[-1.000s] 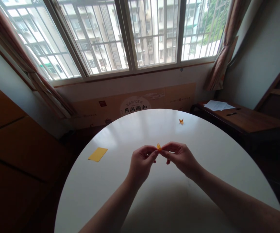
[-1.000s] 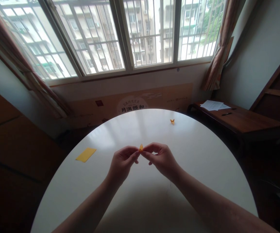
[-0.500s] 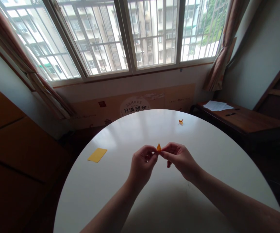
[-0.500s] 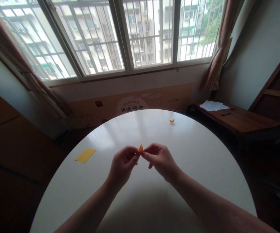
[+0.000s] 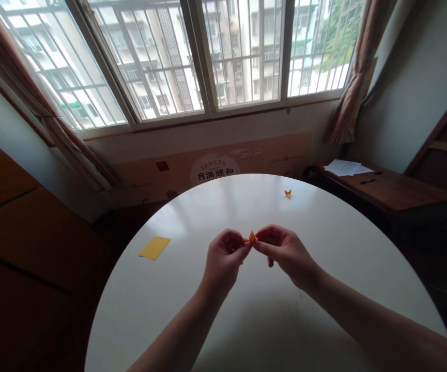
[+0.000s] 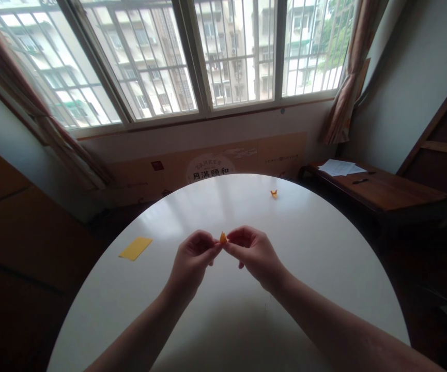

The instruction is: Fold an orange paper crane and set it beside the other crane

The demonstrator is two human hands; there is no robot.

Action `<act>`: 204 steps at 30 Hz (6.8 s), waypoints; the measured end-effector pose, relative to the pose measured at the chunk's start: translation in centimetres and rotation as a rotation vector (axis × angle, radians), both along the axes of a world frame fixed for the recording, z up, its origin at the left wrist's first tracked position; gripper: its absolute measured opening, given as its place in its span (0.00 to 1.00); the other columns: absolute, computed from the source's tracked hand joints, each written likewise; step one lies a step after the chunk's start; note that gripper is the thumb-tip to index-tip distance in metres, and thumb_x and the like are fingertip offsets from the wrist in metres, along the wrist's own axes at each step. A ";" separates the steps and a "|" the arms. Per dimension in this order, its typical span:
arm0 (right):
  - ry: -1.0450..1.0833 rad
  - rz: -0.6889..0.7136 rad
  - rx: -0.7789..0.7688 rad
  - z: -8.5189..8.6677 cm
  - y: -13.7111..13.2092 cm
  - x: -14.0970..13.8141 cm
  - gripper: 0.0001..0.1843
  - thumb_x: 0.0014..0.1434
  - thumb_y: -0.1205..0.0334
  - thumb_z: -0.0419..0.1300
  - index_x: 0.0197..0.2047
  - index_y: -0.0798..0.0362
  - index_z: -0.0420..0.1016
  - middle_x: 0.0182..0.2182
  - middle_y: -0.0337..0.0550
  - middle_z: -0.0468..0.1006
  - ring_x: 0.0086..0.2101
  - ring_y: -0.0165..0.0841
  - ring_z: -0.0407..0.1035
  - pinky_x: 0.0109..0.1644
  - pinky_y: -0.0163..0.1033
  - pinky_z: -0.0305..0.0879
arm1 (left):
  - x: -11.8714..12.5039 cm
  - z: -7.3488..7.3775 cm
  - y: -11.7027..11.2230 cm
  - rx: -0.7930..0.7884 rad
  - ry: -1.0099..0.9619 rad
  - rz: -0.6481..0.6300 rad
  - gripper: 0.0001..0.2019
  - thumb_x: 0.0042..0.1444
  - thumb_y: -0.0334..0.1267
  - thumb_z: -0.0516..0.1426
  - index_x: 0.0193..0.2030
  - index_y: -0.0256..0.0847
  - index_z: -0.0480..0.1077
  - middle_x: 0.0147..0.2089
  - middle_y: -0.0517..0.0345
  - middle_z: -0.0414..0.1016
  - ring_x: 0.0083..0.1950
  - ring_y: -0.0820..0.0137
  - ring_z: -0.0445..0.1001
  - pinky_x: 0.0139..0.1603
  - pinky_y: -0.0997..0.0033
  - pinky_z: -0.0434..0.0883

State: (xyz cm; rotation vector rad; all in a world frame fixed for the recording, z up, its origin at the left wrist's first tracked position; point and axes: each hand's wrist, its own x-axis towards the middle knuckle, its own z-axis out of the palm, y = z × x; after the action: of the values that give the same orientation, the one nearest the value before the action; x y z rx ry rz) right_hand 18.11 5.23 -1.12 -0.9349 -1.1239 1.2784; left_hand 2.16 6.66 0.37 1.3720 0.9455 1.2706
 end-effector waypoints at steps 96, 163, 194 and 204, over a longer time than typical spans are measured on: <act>-0.116 0.246 -0.123 -2.4 1.3 1.2 0.17 0.54 0.51 0.70 0.43 0.52 0.84 0.34 0.46 0.80 0.32 0.35 0.74 0.21 0.29 0.69 | -1.3 -2.6 1.0 0.338 0.351 0.031 0.03 0.53 0.30 0.63 0.34 0.40 0.79 0.32 0.56 0.81 0.30 0.71 0.75 0.25 0.77 0.70; -0.144 0.000 0.065 -1.3 -1.0 0.9 0.17 0.52 0.52 0.72 0.34 0.52 0.70 0.28 0.39 0.77 0.26 0.30 0.70 0.21 0.30 0.65 | -0.1 -1.3 -1.0 -0.072 0.112 -0.101 0.07 0.53 0.38 0.64 0.35 0.36 0.80 0.31 0.52 0.80 0.30 0.70 0.73 0.25 0.73 0.72; -0.171 0.032 0.235 -0.4 -1.6 1.4 0.05 0.54 0.62 0.71 0.34 0.50 0.81 0.28 0.41 0.81 0.26 0.31 0.72 0.26 0.34 0.69 | -0.9 -0.3 -1.9 0.426 0.327 0.005 0.02 0.57 0.30 0.61 0.35 0.39 0.75 0.35 0.53 0.80 0.32 0.72 0.77 0.27 0.76 0.75; 0.058 0.117 -0.049 -0.8 -1.4 1.1 0.16 0.51 0.58 0.74 0.36 0.51 0.72 0.26 0.35 0.77 0.22 0.27 0.69 0.22 0.30 0.65 | -0.6 -0.7 -1.8 0.340 0.330 0.063 0.03 0.56 0.32 0.63 0.31 0.38 0.74 0.25 0.60 0.74 0.24 0.76 0.67 0.24 0.78 0.67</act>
State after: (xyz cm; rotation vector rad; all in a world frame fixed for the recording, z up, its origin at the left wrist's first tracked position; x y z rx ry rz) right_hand 19.25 3.88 -1.95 -0.8732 -1.1201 1.4246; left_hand 1.59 4.84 -0.32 1.8732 1.0320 1.3179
